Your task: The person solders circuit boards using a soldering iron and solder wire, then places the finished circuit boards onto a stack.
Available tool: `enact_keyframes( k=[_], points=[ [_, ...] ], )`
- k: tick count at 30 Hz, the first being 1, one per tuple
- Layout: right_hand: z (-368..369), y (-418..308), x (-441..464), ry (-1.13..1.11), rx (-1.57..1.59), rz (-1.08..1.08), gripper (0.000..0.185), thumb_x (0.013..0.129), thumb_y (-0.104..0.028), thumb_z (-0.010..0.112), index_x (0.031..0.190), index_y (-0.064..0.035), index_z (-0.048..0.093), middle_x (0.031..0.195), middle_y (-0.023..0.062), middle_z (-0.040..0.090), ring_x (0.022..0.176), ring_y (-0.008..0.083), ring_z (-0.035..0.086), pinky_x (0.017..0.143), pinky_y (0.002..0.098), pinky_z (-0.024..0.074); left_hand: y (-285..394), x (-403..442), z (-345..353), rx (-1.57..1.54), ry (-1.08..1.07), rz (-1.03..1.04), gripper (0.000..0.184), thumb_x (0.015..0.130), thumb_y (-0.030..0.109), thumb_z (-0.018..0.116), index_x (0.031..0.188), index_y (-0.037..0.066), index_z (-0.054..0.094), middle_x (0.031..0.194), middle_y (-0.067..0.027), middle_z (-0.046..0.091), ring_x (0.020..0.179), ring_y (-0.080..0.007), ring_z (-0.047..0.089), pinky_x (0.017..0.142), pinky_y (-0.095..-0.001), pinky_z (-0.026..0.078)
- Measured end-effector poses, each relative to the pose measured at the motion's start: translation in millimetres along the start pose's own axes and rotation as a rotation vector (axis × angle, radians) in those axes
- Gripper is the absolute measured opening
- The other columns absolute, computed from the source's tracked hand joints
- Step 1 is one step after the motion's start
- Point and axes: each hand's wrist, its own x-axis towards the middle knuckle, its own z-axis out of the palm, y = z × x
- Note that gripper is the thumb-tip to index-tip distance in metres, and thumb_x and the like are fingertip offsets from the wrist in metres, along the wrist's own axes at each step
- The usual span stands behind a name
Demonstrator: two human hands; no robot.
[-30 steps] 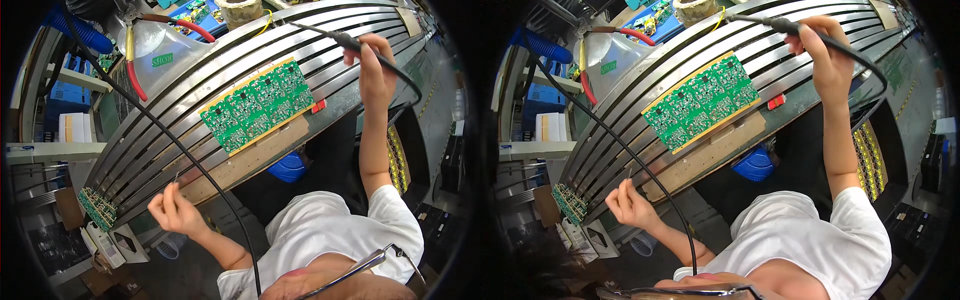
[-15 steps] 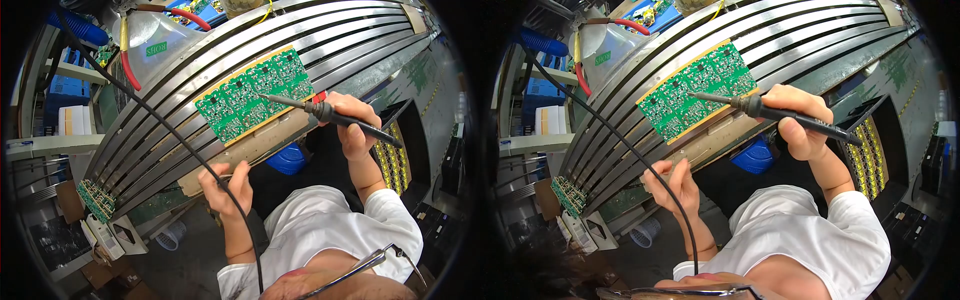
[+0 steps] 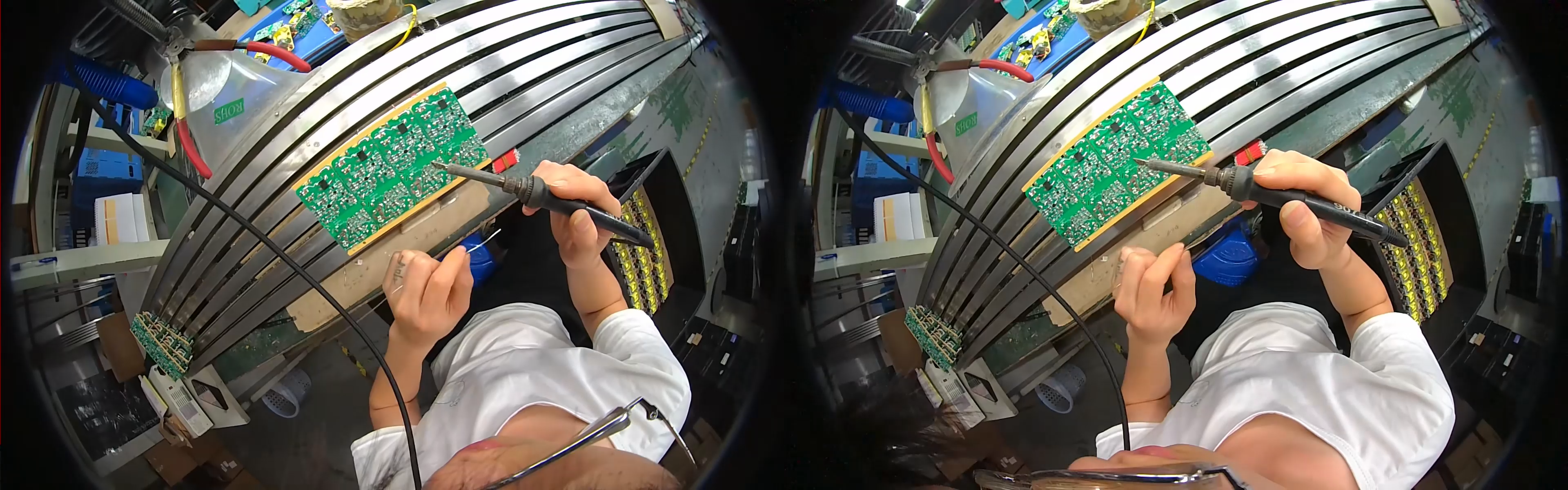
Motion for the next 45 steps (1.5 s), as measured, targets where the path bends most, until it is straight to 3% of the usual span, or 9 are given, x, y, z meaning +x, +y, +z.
enact_keyframes(
  k=[3, 8, 14, 24, 26, 29, 33, 36, 45],
  points=[
    [-1.0, -1.5, -0.5, 0.014, -0.009, 0.002, 0.037, 0.101, -0.027, 0.061, 0.116, 0.0066, 0.065, 0.086, 0.0209, 0.069, 0.075, 0.0262, 0.067, 0.068, 0.0367, 0.054, 7.6, 11.5, -8.3, 0.004, -0.004, 0.041, 0.018, 0.083, -0.005, 0.078, 0.098, 0.002, 0.071, 0.073, -0.0071, 0.051, 0.06, -0.0234, 0.052, 0.053, -0.0346, 0.041],
    [-5.4, -2.1, -0.6, 0.026, -0.009, -0.015, 0.037, 0.101, -0.027, 0.061, 0.117, 0.0067, 0.064, 0.086, 0.0208, 0.068, 0.074, 0.0257, 0.067, 0.067, 0.0367, 0.0532, 38.4, 35.5, -29.4, -0.037, -0.224, 0.133, 0.038, 0.062, -0.006, 0.08, 0.096, 0.013, 0.077, 0.078, -0.0026, 0.049, 0.066, -0.0223, 0.055, 0.057, -0.0348, 0.045],
    [-9.4, -4.5, 0.1, 0.041, 0.011, -0.012, 0.036, 0.1, -0.025, 0.062, 0.113, 0.0081, 0.065, 0.087, 0.0206, 0.068, 0.074, 0.0255, 0.066, 0.067, 0.036, 0.0533, 30.7, 47.2, -83.9, -0.087, -0.25, 0.18, 0.024, 0.074, 0.0, 0.072, 0.096, 0.009, 0.071, 0.077, -0.005, 0.05, 0.066, -0.0229, 0.053, 0.059, -0.0357, 0.043],
    [-15.2, -6.2, -1.4, 0.029, -0.025, -0.006, 0.034, 0.099, -0.021, 0.062, 0.115, 0.0086, 0.065, 0.087, 0.0202, 0.07, 0.074, 0.0245, 0.067, 0.068, 0.0347, 0.0541, -30.4, 64.6, -239.4, 0.077, 0.226, 0.189, 0.008, 0.093, 0.009, 0.06, 0.097, 0.002, 0.061, 0.074, -0.009, 0.051, 0.067, -0.024, 0.05, 0.062, -0.0374, 0.039],
    [-13.5, -5.5, -0.2, 0.048, -0.016, -0.005, 0.034, 0.099, -0.021, 0.063, 0.115, 0.009, 0.065, 0.087, 0.0205, 0.07, 0.075, 0.0244, 0.068, 0.068, 0.0346, 0.0543, -39.5, 52.3, -239.8, 0.151, 0.31, 0.185, 0.01, 0.097, 0.011, 0.058, 0.097, 0.001, 0.059, 0.074, -0.0098, 0.051, 0.067, -0.0242, 0.049, 0.063, -0.0377, 0.038],
    [-9.6, -4.7, -0.5, 0.065, -0.018, 0.011, 0.034, 0.099, -0.021, 0.062, 0.115, 0.0094, 0.065, 0.087, 0.0206, 0.07, 0.075, 0.0244, 0.068, 0.069, 0.0345, 0.0546, -55.3, 25.2, -220.2, 0.405, 0.417, 0.152, 0.01, 0.088, 0.003, 0.066, 0.094, -0.004, 0.063, 0.076, -0.0136, 0.055, 0.068, -0.029, 0.053, 0.062, -0.0424, 0.043],
    [-8.7, -5.9, 0.1, 0.054, -0.038, 0.03, 0.034, 0.099, -0.021, 0.062, 0.115, 0.0098, 0.065, 0.087, 0.0209, 0.07, 0.075, 0.0245, 0.068, 0.069, 0.0345, 0.0551, -31.3, 54.3, -142.6, 0.333, 0.155, 0.091, 0.009, 0.091, -0.01, 0.067, 0.099, -0.008, 0.066, 0.083, -0.0167, 0.06, 0.075, -0.0308, 0.058, 0.066, -0.0401, 0.048],
    [-6.9, -4.0, 1.0, 0.065, -0.03, 0.01, 0.034, 0.1, -0.02, 0.061, 0.115, 0.0097, 0.065, 0.087, 0.0214, 0.071, 0.075, 0.0246, 0.069, 0.07, 0.0345, 0.0557, -34.7, 50.5, -102.9, 0.392, 0.15, 0.092, 0.016, 0.088, -0.017, 0.067, 0.101, -0.009, 0.068, 0.086, -0.017, 0.061, 0.08, -0.0287, 0.061, 0.067, -0.0365, 0.049],
    [-9.5, 2.8, 0.5, 0.058, -0.096, -0.016, 0.035, 0.1, -0.02, 0.062, 0.122, 0.0065, 0.063, 0.093, 0.0204, 0.071, 0.08, 0.0244, 0.069, 0.074, 0.0352, 0.0554, -21.2, 52.3, -57.7, 0.391, 0.141, 0.024, 0.014, 0.084, -0.01, 0.074, 0.095, -0.003, 0.072, 0.077, -0.0078, 0.055, 0.068, -0.0231, 0.051, 0.061, -0.0343, 0.041]
  ],
)
